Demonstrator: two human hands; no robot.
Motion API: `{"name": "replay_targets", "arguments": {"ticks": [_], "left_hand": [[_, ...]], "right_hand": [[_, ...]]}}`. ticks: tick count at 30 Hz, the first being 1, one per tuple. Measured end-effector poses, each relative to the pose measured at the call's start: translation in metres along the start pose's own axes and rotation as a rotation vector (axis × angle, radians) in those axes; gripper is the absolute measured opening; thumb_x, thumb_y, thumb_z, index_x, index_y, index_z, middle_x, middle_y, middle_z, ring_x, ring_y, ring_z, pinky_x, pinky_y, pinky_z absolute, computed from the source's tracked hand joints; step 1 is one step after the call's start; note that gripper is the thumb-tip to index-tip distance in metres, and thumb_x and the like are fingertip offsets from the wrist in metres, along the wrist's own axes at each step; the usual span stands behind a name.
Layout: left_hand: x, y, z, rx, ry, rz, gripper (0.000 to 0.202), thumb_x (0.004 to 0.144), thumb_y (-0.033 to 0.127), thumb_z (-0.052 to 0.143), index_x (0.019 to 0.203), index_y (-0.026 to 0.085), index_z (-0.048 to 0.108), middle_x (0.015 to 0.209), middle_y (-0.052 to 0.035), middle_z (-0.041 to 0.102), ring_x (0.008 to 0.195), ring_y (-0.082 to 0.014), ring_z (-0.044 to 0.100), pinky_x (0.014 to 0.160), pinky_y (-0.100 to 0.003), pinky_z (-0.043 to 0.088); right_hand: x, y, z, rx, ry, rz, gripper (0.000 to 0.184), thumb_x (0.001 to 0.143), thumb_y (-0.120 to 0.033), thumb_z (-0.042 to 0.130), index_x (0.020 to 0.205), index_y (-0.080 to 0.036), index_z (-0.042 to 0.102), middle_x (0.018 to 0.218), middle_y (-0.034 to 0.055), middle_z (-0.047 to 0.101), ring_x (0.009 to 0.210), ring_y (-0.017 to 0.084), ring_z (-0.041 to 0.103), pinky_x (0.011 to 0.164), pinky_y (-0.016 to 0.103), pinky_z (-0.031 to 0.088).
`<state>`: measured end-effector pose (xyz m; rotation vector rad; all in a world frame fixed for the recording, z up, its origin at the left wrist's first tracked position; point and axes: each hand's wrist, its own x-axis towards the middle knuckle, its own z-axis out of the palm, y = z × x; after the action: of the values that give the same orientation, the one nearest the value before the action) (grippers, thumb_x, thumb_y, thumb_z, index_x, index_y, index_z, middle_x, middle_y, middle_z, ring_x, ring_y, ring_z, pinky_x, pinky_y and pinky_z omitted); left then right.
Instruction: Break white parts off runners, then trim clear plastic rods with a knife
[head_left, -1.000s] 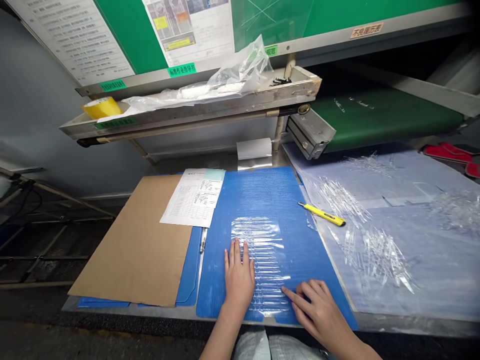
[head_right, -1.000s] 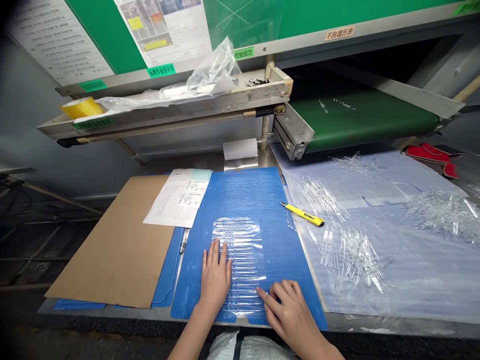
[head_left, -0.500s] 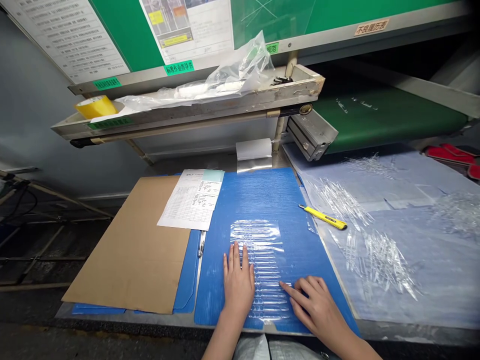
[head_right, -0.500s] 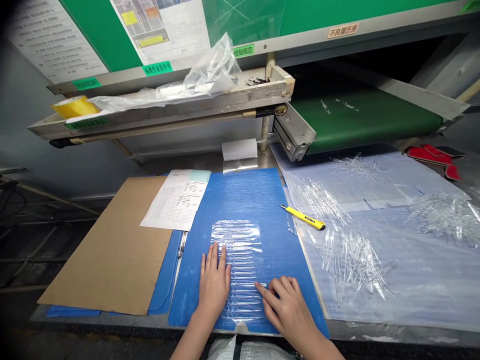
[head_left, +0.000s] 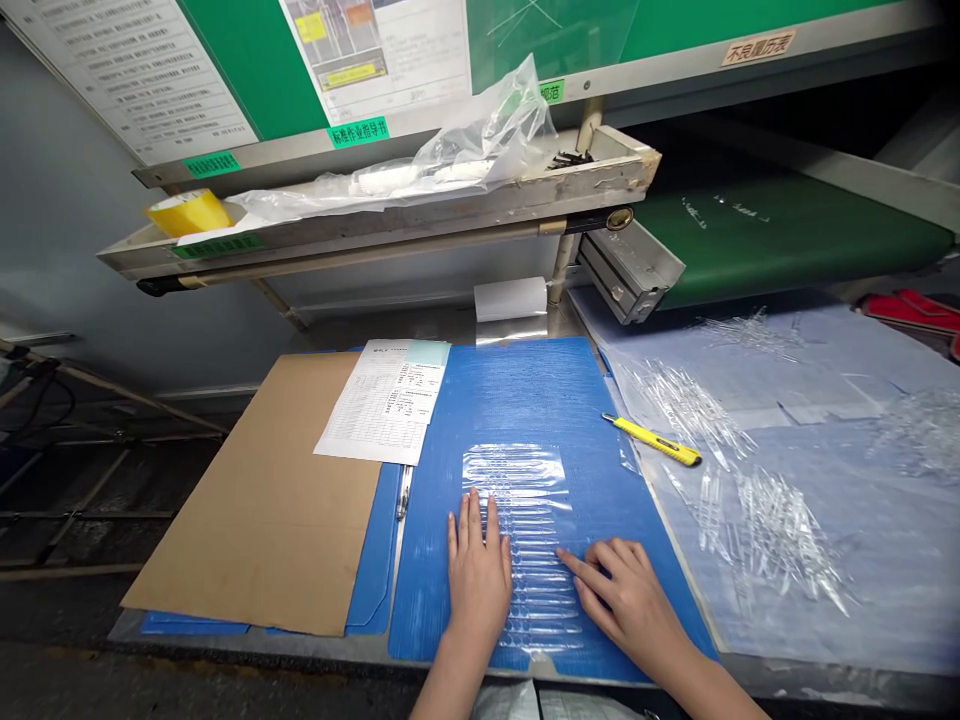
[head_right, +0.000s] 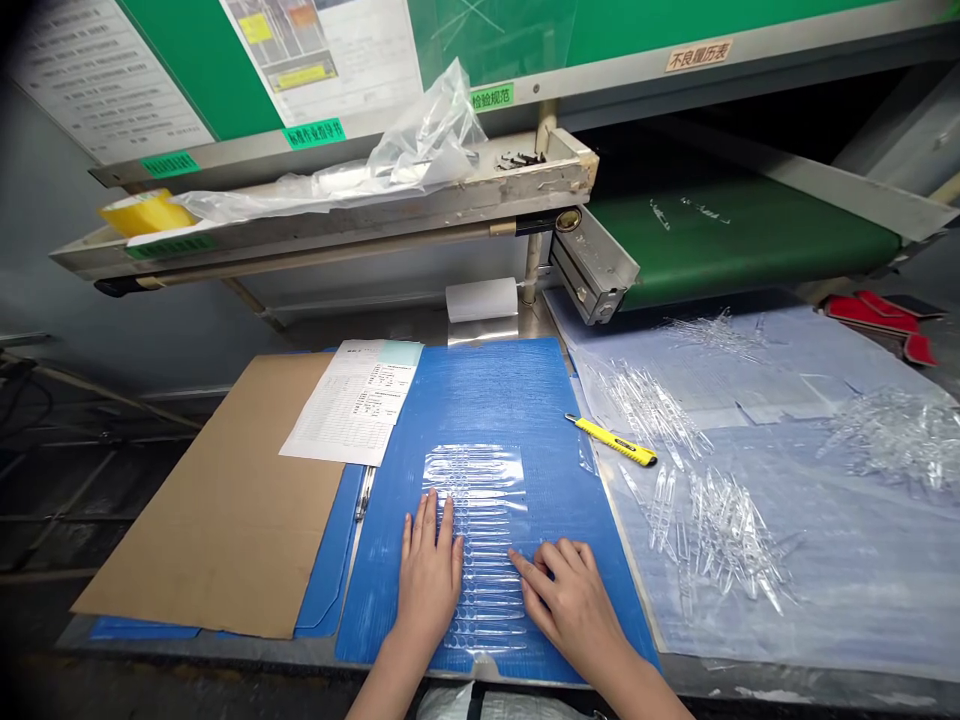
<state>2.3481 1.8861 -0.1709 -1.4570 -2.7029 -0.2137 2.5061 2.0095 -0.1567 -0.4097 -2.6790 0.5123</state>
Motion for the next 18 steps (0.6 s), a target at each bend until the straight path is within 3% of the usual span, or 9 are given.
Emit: {"name": "replay_targets", "arguments": {"ticks": [18], "left_hand": [[0.001,0.001,-0.002,0.014,-0.033,-0.007,0.046,0.091,0.023,0.033,0.136,0.013,0.033,0.142,-0.0181,0.033,0.131,-0.0300,0.027,0.102,-0.051,0.033]], "right_hand": [[0.018,0.006,0.004,-0.044,-0.007,0.030,0.031,0.087,-0.018,0.045,0.112,-0.022,0.062,0.073,0.0038,0.056,0.071,0.018,0.047,0.067,0.032,0.032]]}}
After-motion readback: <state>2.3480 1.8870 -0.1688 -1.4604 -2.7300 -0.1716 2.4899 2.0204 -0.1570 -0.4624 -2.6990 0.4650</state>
